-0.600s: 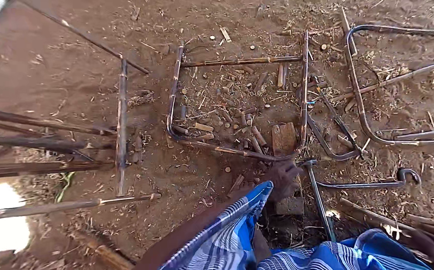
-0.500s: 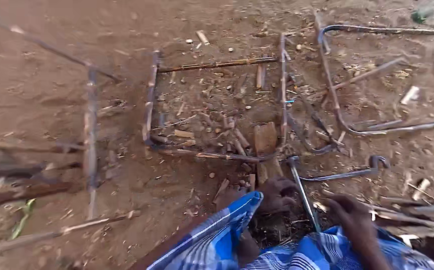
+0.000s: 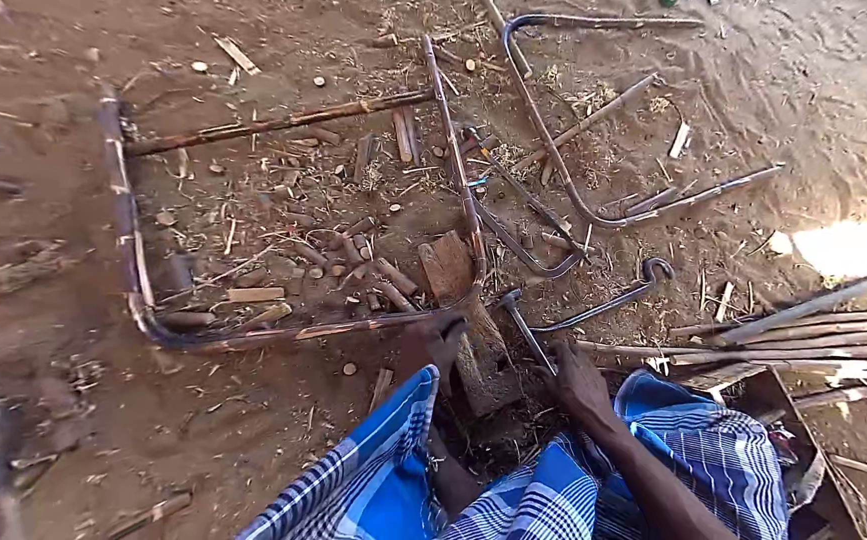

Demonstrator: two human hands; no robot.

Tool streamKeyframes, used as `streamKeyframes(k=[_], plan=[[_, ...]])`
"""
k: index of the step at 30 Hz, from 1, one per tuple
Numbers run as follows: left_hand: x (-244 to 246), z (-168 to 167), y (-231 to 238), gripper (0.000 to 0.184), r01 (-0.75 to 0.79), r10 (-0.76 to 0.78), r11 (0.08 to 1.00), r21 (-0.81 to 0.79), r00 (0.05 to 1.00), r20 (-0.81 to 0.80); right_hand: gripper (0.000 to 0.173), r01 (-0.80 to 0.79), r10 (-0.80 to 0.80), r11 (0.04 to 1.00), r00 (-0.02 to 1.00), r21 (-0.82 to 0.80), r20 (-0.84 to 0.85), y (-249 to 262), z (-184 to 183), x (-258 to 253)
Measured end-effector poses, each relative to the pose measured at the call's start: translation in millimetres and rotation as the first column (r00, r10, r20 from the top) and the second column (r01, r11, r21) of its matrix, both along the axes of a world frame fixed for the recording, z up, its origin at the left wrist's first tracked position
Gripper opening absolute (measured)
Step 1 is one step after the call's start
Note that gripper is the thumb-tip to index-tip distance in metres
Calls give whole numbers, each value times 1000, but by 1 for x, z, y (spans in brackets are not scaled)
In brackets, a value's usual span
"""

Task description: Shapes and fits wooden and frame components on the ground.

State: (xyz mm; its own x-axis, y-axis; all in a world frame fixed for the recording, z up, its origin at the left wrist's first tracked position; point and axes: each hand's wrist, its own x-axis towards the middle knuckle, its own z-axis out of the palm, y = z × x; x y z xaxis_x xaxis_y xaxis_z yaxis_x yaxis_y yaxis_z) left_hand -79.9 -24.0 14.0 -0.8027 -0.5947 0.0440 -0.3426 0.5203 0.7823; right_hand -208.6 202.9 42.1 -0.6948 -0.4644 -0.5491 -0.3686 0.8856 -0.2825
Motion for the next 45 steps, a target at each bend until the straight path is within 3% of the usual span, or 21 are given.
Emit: streamKeyframes(k=[2,4,9,12,15,20,25,27,29,31,34,37,40,45], plan=[[-12,-13,-22,16,-19,17,999,-43,999,-39,51,-65,61,966,998,252,24,18,-16,-9],[-18,-25,-33,19,42,-42,998,-36,999,10,41,-87,77,941,996,326,43,25,-29,-7],[-16,-47,-28,22,68,-70,980,-189,998,-2,40,99,-105,987,994,128,37,32,-6,-5],[-13,-50,-26,23,58,-59,973,-225,998,4,46,203,-134,945,955,-256,266,50,-7,-5],[-14,-50,-26,24,51,-54,965,-256,999,-7,49,199,-44,856,948,-477,316,51,0,12],[-14,-47,-25,24,44,-39,958,-283,999,23,48,-6,52,923,993,-386,109,28,0,29],[-17,-46,-25,23,24,-23,952,-304,1000,7,51,-101,123,971,989,-219,86,19,-4,28],[-16,-49,-25,21,31,-38,957,-290,999,-20,51,-82,105,977,988,-195,112,19,-3,27],[-14,-49,-31,26,95,-107,952,-291,994,-28,50,-16,49,961,993,-277,110,21,-2,24],[-3,-43,-46,40,197,-179,930,-310,980,88,47,31,17,899,994,-436,106,31,-5,17],[15,-29,-52,30,272,-151,906,-324,924,351,47,157,35,793,953,-589,302,48,-10,12],[4,-19,-58,26,340,-186,904,-258,857,480,48,231,-13,812,925,-537,379,43,-8,11],[-7,-10,-68,22,385,-243,904,-185,820,518,47,201,-17,845,936,-496,351,39,-9,15],[-2,-12,-65,21,350,-195,910,-223,835,514,51,154,-13,914,936,-375,353,30,-14,19]])
